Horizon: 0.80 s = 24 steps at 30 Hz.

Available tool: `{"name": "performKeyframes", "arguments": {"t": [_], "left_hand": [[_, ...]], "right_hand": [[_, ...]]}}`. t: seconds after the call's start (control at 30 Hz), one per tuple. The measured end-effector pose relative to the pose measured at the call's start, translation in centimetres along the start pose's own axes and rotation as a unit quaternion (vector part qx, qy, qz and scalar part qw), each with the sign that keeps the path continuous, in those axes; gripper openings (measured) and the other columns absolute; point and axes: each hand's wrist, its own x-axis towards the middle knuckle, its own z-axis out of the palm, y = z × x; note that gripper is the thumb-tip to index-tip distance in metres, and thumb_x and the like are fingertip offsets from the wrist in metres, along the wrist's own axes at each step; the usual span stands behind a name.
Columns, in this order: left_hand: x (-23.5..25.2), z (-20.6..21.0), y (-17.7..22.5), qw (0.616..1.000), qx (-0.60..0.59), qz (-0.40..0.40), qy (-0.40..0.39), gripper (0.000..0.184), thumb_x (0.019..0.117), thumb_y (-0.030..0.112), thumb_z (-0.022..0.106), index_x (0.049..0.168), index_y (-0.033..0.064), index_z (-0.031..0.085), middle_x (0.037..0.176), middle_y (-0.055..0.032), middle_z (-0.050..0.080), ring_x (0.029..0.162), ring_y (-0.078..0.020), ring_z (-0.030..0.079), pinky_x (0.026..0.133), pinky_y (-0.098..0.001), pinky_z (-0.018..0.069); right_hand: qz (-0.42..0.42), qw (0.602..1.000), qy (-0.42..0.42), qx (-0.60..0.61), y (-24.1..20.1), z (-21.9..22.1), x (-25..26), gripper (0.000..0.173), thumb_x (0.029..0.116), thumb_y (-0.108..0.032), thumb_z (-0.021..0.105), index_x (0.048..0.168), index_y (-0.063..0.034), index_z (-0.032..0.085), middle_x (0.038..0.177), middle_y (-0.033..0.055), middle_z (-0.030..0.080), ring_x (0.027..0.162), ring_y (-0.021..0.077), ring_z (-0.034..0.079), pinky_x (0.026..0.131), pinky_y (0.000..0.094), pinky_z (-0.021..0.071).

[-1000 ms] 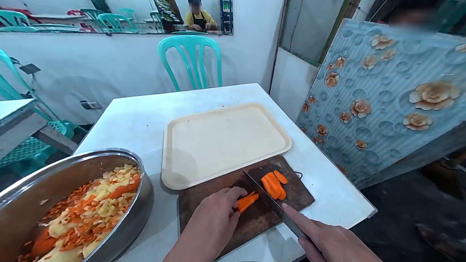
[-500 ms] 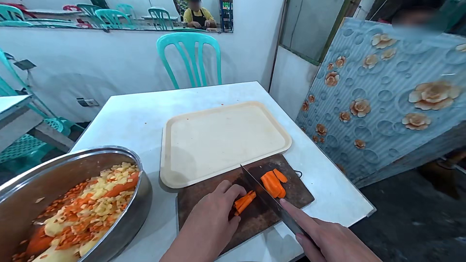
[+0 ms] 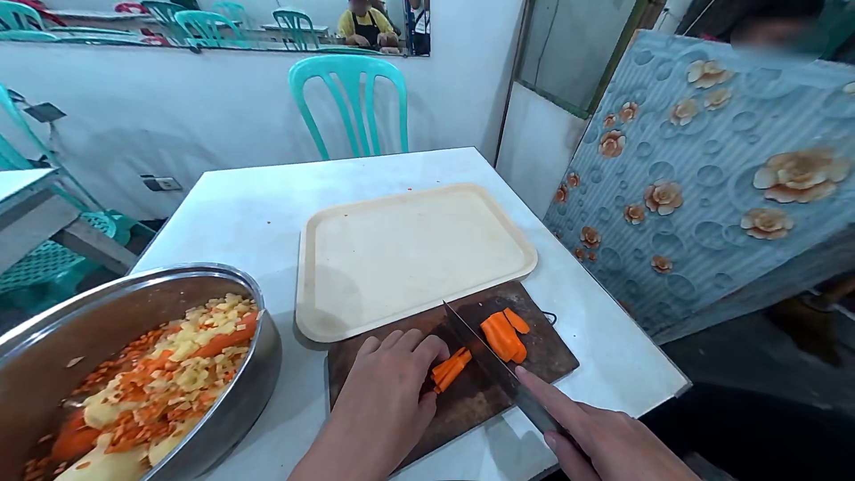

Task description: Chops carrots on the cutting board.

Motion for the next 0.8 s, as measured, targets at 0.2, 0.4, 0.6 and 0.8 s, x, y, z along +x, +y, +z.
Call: {"name": "performKeyframes", "arguments": {"t": [0.2,0.4,0.6,0.8], "left_hand": [[0.1,0.6,-0.1,1.0,0.007,0.015,0.022,0.038,0.0707,0.005,0.08,0.105,0.0183,0.073,0.092,0.0002,0.074,0.089,-0.0247,0.071,0.079,-0.0492,0.0532],[0.1,0.8,0.4,0.998,-0.021,0.038,0.045,0.031,0.0752,0.015,0.074,0.106,0.0171,0.072,0.103,-0.0022,0.075,0.096,-0.0239,0.072,0.084,-0.0519,0.0547],[0.5,3.5,1.4,0.987,0.028,0.051,0.151,0.014,0.0889,0.018,0.066,0.096,0.0154,0.078,0.097,-0.0005,0.078,0.088,-0.0211,0.076,0.076,-0.0408,0.0602],[0.7,4.2,1.4,0.984,0.022,0.035,0.171,0.015,0.0872,0.014,0.064,0.088,0.0163,0.079,0.089,0.0019,0.077,0.084,-0.0192,0.074,0.07,-0.0359,0.0606]], "right_hand": [[-0.001,1.0,-0.006,0.004,-0.1,0.1,0.2,0.06,0.1074,-0.019,0.047,0.164,-0.016,0.029,0.098,0.0226,0.072,0.081,0.0406,0.07,0.074,0.059,0.0553],[0.001,1.0,0.01,0.008,0.0,-0.2,0.1,0.06,0.1073,-0.018,0.047,0.164,-0.0156,0.028,0.098,0.0228,0.072,0.081,0.0418,0.07,0.075,0.0602,0.0555],[-0.016,1.0,0.027,-0.005,-0.5,-0.2,0.1,0.06,0.107,-0.016,0.047,0.164,-0.0157,0.029,0.092,0.0213,0.072,0.076,0.0412,0.07,0.07,0.0601,0.0554],[-0.03,0.998,0.034,-0.036,-0.6,0.0,0.3,0.059,0.106,-0.013,0.046,0.163,-0.0165,0.032,0.091,0.0212,0.072,0.073,0.0404,0.07,0.066,0.0574,0.0556]]}}
